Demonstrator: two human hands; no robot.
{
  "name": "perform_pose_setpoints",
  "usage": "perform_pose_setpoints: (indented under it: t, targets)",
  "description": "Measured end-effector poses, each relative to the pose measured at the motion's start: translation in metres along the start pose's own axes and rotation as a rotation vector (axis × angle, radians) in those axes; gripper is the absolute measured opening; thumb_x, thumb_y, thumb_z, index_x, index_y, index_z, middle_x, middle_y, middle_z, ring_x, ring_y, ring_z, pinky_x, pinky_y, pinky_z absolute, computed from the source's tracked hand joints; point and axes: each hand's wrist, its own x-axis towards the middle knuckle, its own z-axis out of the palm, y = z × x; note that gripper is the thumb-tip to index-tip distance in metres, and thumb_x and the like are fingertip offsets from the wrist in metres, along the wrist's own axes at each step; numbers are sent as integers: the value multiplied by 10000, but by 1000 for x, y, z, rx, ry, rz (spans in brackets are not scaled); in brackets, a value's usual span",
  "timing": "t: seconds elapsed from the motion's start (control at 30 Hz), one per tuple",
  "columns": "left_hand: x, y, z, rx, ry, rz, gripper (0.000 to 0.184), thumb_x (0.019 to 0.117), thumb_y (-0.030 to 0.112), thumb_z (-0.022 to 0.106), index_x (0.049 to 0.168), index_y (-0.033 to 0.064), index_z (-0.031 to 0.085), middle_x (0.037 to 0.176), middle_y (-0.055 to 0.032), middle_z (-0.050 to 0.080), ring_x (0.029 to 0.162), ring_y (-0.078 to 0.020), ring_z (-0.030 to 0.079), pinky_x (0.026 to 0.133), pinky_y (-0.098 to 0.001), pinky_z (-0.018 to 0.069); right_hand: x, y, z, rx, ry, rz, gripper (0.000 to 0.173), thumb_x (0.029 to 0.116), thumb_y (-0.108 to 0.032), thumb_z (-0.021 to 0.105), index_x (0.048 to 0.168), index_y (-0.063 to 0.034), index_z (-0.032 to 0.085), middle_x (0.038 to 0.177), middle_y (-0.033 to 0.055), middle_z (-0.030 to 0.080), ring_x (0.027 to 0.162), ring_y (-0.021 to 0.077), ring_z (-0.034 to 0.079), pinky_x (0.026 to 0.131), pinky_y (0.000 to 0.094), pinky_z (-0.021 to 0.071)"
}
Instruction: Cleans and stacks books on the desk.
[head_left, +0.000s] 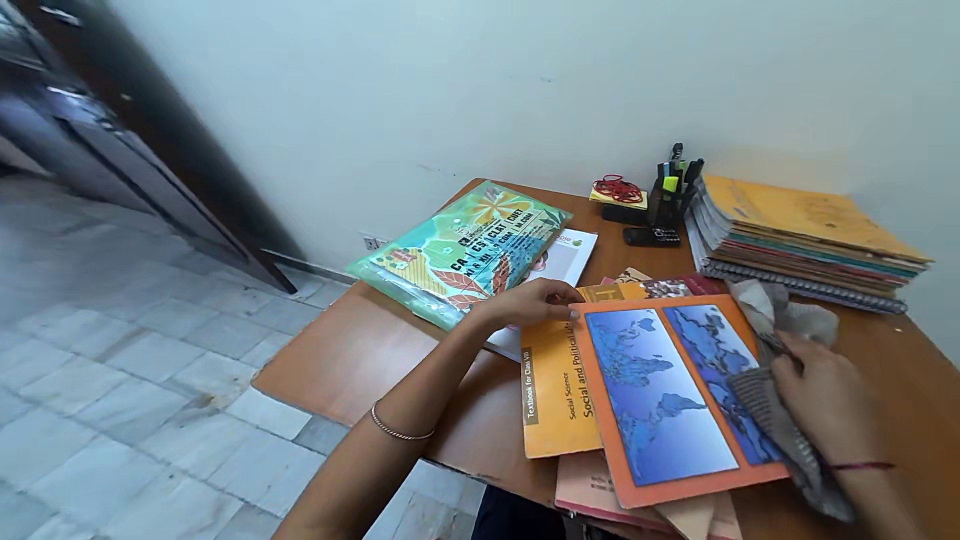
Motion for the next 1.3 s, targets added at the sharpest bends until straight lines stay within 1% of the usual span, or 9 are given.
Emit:
perform_pose_setpoints:
  t: [0.13, 0.33, 0.47, 0.6, 0.73, 0.93, 1.03, 1.2, 1.3]
  targets:
    - [8, 14, 4, 38, 14, -87, 316, 1061, 217, 562, 1271, -11, 623, 1142, -153, 654, 1010, -196, 612, 926, -398, 489, -40, -41, 2, 50, 33, -203, 338, 937, 3, 548, 1226, 63, 713, 1229, 280, 695, 1078, 539, 661, 838, 698, 516]
    - [37, 45, 7, 313, -119, -198, 428, 993, 233, 688, 1273, -74, 586, 1143, -249, 643, 1027, -324, 629, 954, -499, 485, -78, -71, 20, 106, 215, -485, 386, 855, -61, 526, 1137, -35, 788, 1171, 97, 766, 786, 290, 711, 604, 399, 557]
    - [44, 52, 10, 314, -189, -195, 306, 984, 187, 694, 1135, -72, 632, 1008, -176, 642, 890, -218, 610, 850, -395, 506, -76, -29, 4, 133, 165, -309, 371, 887, -17, 528, 1175, 22, 758, 1220, 171, 742, 927, 421, 728, 729, 541, 579]
    - [39, 59, 11, 129, -151, -102, 249, 1016, 81, 613, 1215, -55, 548, 1044, -152, 610, 902, -161, 604, 847, -337, 515, -77, 48, -31, 69, 49, -8, 358, 960, 24, 517, 1272, 106, 671, 1290, 323, 656, 1124, 582, 627, 941, 709, 471]
    - [29, 90, 11, 138, -12, 123, 148, 1020, 27, 568, 1164, 0, 547, 910, -69, 615, 787, -89, 610, 743, -270, 522, -102, 113, -52, 31, 86, 179, 369, 980, -24, 495, 1277, 121, 660, 1300, 349, 636, 1195, 551, 606, 1032, 649, 446]
    - [25, 185, 13, 487, 303, 729, 146, 973, 39, 592, 1117, 28, 611, 786, 31, 628, 658, 28, 578, 611, -148, 498, -117, 126, -46, 61, 188, 218, 359, 989, -55, 506, 1270, 91, 676, 1295, 317, 653, 1188, 509, 619, 1022, 592, 470]
    - [57, 230, 8, 647, 517, 883, 200, 997, 61, 576, 1185, 7, 616, 858, -37, 656, 694, -29, 603, 656, -207, 519, -118, 123, -47, 77, 205, 254, 364, 982, -47, 510, 1276, 92, 674, 1291, 318, 656, 1188, 513, 621, 1028, 602, 464]
    - [145, 270, 11, 730, 918, 1024, 255, 1017, 67, 519, 1226, 6, 653, 969, -146, 744, 854, -300, 729, 735, -497, 553, -120, 123, -46, 131, 261, 229, 341, 972, -16, 519, 1240, 117, 683, 1267, 332, 662, 1130, 522, 645, 991, 601, 489]
    - [193, 259, 31, 688, 903, 1005, 271, 1015, 3, 480, 1220, -8, 656, 1018, -192, 728, 935, -374, 716, 783, -548, 558, -120, 124, -46, 139, 261, 240, 346, 968, -10, 521, 1248, 118, 680, 1287, 323, 658, 1145, 505, 651, 1006, 582, 490]
